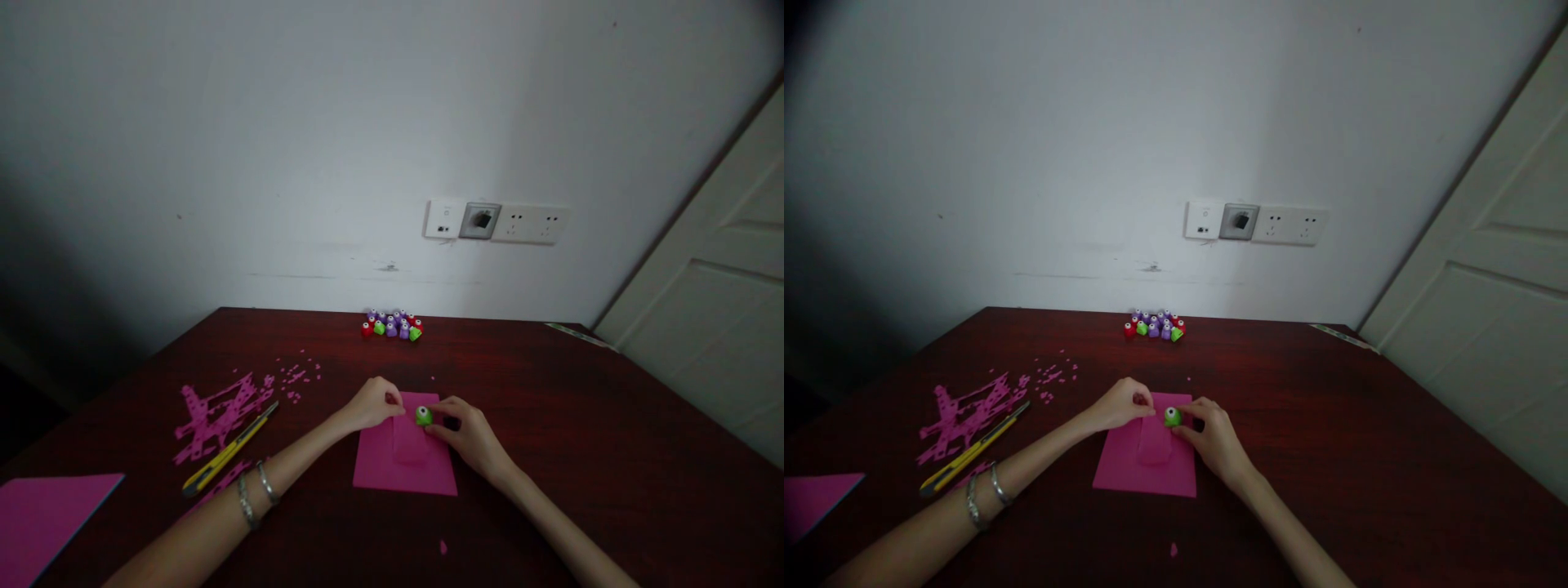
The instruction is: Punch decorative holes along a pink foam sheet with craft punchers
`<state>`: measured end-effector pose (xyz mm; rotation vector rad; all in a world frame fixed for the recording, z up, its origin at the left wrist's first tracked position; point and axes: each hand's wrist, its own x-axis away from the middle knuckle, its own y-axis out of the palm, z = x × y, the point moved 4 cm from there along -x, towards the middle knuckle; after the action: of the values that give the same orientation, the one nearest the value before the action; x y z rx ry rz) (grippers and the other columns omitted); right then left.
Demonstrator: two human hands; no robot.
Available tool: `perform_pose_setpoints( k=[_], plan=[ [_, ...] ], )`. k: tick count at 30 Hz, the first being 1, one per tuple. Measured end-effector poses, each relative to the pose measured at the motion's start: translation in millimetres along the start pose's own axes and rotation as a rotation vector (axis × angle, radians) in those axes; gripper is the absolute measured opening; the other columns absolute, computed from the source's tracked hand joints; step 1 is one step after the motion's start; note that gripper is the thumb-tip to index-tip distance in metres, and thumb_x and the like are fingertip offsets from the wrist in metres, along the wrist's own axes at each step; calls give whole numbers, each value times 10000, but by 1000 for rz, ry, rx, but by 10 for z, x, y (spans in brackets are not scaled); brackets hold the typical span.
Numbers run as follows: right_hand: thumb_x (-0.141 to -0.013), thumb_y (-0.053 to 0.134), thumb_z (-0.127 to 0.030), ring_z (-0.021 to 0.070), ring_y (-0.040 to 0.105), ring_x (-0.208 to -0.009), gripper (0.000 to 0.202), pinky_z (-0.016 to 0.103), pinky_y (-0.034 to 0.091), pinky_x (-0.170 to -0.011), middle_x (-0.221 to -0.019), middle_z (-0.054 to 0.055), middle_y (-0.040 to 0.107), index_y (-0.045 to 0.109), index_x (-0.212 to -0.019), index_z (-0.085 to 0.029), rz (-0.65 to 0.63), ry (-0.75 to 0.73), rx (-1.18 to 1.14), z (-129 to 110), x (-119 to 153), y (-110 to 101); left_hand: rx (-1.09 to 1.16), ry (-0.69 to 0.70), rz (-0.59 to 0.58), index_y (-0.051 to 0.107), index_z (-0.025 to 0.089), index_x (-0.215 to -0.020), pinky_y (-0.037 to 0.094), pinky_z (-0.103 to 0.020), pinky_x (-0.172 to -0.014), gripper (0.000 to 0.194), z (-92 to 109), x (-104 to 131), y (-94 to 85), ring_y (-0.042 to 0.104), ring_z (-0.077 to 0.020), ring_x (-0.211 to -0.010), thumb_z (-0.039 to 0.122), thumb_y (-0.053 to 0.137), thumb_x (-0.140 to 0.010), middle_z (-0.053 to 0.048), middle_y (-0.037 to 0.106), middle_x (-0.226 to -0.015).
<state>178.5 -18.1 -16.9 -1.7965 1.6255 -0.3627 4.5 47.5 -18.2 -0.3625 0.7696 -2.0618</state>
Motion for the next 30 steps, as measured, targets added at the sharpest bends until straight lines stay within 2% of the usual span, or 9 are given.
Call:
perform_pose_setpoints(
  k=[17,30],
  plan=[
    [-733,656,-257,159,562,-728,250,273,434,-662,-846,31,642,681,-980,-224,3,-12,28,5,5,21,-69,40,9,713,149,-732,395,-213,-593,151,79,15,-28,566,-118,-626,154,573,-676,-23,674,-692],
    [-743,646,-276,169,576,-782,261,284,442,-707,-873,34,640,673,-999,-231,2,-8,16,-26,18,16,-77,51,-1,716,162,-780,414,-219,-630,159,98,30,-39,579,-124,-661,191,581,-701,-22,684,-755]
  ],
)
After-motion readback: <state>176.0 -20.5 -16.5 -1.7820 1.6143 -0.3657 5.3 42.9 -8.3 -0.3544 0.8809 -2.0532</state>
